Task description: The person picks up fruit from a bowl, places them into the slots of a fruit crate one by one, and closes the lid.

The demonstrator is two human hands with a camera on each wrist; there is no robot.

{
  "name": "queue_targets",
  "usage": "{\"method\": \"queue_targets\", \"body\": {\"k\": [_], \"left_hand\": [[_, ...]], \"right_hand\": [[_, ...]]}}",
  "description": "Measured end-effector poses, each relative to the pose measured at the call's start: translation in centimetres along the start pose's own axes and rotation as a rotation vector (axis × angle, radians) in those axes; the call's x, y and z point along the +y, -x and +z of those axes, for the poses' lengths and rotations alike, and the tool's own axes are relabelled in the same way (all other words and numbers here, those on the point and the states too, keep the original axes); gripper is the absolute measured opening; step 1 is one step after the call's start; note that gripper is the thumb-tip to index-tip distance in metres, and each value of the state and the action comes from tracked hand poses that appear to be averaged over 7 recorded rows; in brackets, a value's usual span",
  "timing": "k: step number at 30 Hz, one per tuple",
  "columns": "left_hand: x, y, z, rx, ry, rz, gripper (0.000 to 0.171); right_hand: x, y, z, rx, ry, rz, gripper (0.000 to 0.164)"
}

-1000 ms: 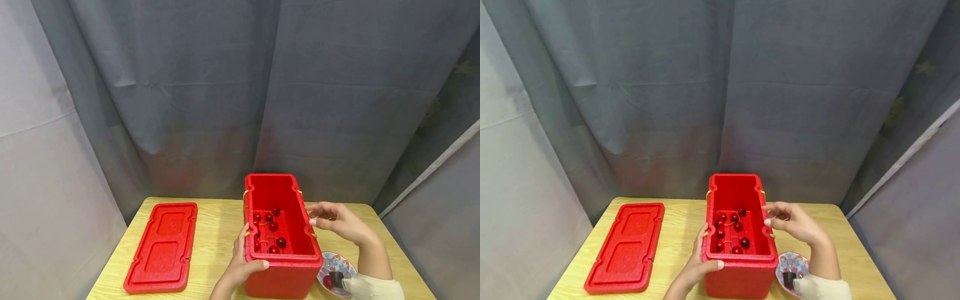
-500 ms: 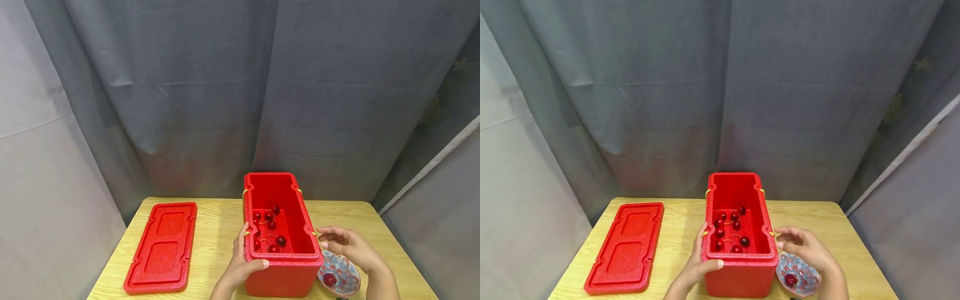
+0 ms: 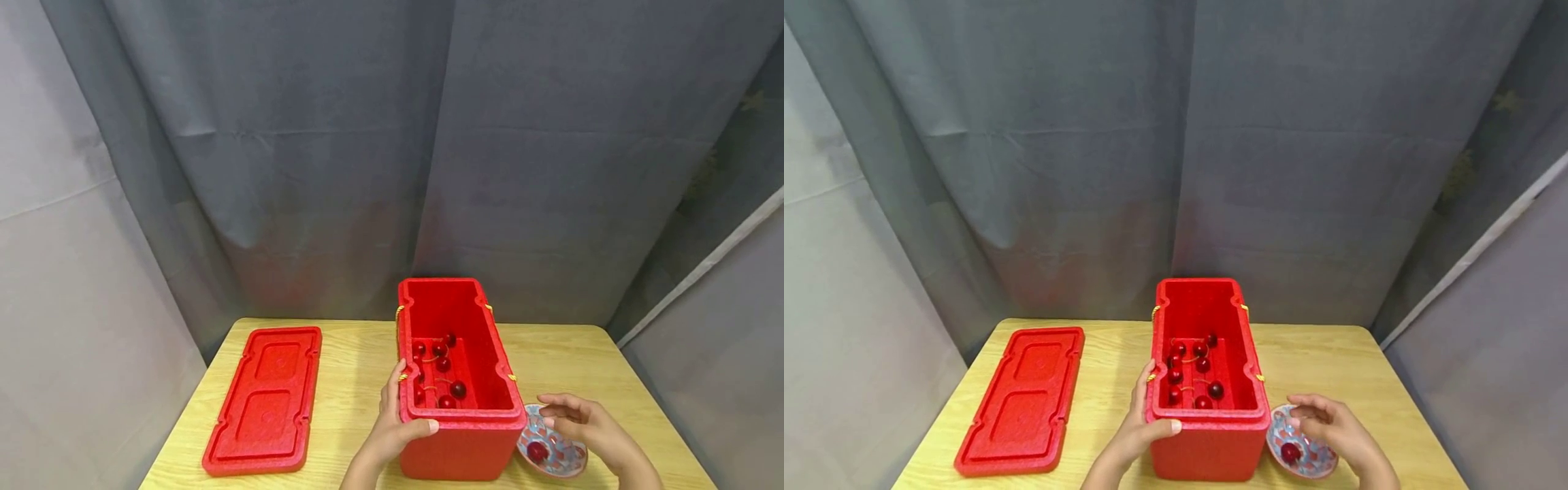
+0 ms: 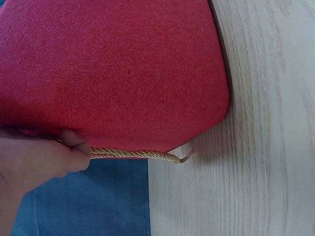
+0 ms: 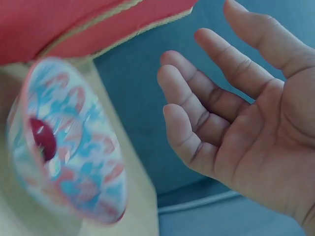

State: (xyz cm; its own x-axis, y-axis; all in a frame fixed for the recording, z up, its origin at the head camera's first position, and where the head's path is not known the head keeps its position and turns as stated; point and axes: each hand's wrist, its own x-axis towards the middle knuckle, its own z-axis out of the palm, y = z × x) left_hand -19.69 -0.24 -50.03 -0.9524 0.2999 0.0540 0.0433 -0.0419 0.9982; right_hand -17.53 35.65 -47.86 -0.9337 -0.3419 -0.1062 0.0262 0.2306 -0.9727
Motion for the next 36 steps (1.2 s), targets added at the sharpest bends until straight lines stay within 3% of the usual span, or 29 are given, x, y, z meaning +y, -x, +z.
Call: {"method": "queue_targets", "body": {"k": [8,16,21,31,36], "left_hand": [[0.0,-0.1,0.0,-0.004,-0.001,-0.005,0.099],[0.1,-0.3,-0.1,-0.017,0.016,-0.001,0.099],[0.0,0.0,-0.1,-0.018,0.024,-0.006,0.099],[-0.3,0.0,0.1,-0.01,0.017,0.004,0.099],[-0.3,-0.1,0.1,-0.006,0.009,0.015,0.099]], "right_hand": [[2.8,0.9,-0.3,0.109,-0.004,0.293,0.055],[4.4,0.7,0.1,0.15,-0.062,0.397,0.058],[5.0,0.6,0.4,0.106,-0.059,0.363,0.057],[4.7,-0.8,1.0,0.059,0.149,0.299,0.048],[5.2,-1.4,1.3,-0.033,0.116,0.257,0.045]]}}
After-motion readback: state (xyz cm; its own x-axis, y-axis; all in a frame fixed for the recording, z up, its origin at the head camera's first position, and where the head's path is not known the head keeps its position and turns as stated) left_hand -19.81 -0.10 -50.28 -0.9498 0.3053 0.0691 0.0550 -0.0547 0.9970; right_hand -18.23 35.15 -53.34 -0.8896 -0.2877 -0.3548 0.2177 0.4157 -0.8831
